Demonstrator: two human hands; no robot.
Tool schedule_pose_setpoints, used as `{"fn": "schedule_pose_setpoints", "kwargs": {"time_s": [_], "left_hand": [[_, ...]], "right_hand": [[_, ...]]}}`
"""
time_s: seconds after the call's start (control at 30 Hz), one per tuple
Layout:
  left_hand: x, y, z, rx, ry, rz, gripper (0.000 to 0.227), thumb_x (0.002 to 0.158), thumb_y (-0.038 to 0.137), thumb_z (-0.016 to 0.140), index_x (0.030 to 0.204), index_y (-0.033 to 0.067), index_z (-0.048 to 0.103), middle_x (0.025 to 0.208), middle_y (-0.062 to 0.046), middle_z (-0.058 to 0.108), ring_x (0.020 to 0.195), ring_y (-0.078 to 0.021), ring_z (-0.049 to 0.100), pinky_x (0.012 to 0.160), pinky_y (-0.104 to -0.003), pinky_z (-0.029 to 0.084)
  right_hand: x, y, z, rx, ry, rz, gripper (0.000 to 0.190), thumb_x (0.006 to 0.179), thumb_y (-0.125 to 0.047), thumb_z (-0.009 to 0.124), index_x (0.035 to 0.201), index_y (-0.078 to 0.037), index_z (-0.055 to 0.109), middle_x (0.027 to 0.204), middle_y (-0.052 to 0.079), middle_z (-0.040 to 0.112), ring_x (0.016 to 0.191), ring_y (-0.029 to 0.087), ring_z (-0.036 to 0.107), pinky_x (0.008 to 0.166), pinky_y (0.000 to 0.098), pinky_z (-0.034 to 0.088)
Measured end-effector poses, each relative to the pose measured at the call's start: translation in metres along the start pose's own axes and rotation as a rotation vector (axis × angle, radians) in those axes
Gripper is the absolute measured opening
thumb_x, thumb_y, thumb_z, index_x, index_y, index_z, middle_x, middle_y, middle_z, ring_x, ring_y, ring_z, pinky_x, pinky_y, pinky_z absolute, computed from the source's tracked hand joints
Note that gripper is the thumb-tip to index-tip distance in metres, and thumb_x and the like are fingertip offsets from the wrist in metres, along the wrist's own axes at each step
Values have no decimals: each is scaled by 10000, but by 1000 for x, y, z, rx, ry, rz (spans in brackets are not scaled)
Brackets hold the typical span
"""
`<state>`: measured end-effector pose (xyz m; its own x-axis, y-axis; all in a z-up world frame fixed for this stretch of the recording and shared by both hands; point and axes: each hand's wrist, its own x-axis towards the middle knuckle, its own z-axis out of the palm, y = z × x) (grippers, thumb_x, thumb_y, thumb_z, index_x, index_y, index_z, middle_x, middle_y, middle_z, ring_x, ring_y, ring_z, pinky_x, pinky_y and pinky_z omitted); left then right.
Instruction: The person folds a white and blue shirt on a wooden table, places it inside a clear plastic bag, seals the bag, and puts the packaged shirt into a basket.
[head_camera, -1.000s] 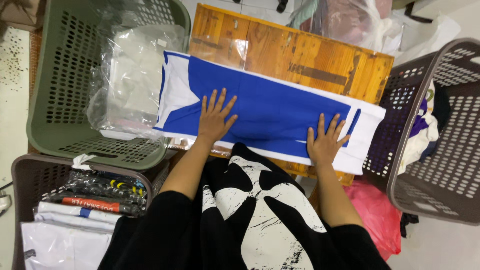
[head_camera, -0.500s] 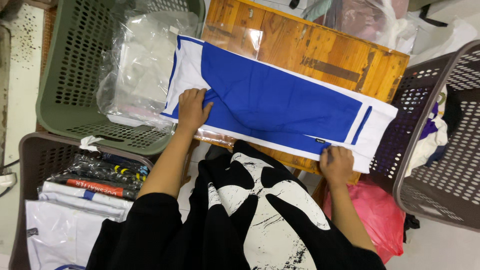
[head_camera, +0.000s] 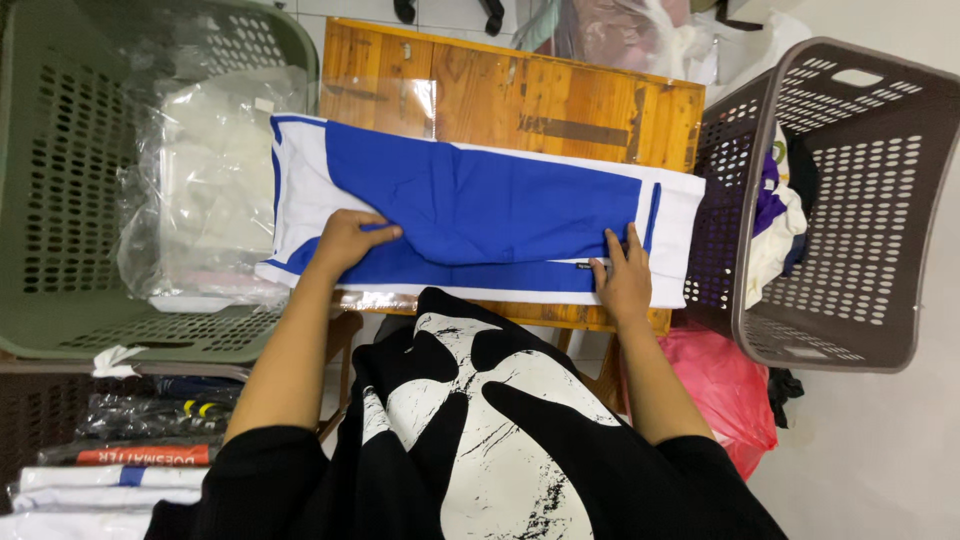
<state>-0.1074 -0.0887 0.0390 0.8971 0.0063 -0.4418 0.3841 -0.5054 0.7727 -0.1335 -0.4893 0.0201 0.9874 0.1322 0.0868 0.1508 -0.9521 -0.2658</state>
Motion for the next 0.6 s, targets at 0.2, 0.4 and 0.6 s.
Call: {"fn": "schedule_pose_setpoints", "kwargs": {"time_s": [0.2,0.4,0.6], "left_hand": [[2,-26,-12,-196,-240,170,219,586,88,759,739,-36,664,825,-207,633,863,-320,581,847,-393,402],[0,-40,15,-46,-322,154,217,610,139,739,771,16,664,803,-131,647,845,-256,588,784,-376,426],[-4,-7,32,297,-296,-84,403,644,487,675,939,213,666,927,-30,654,958,-263,585,803,-376,460]], "right_hand": [[-1,-11,-3,-149,-24,-2,580,734,-468,586,1208,-150,487,1253,206,392,1052,365,466,819,470,387],[7,-62,17,-53,44,-396,686,616,-505,665,1184,-157,499,1205,167,472,1112,301,461,865,416,350],[28,-76,50,-128,168,-438,253,727,-226,571,974,-188,611,1031,38,586,998,208,542,809,337,409]]}}
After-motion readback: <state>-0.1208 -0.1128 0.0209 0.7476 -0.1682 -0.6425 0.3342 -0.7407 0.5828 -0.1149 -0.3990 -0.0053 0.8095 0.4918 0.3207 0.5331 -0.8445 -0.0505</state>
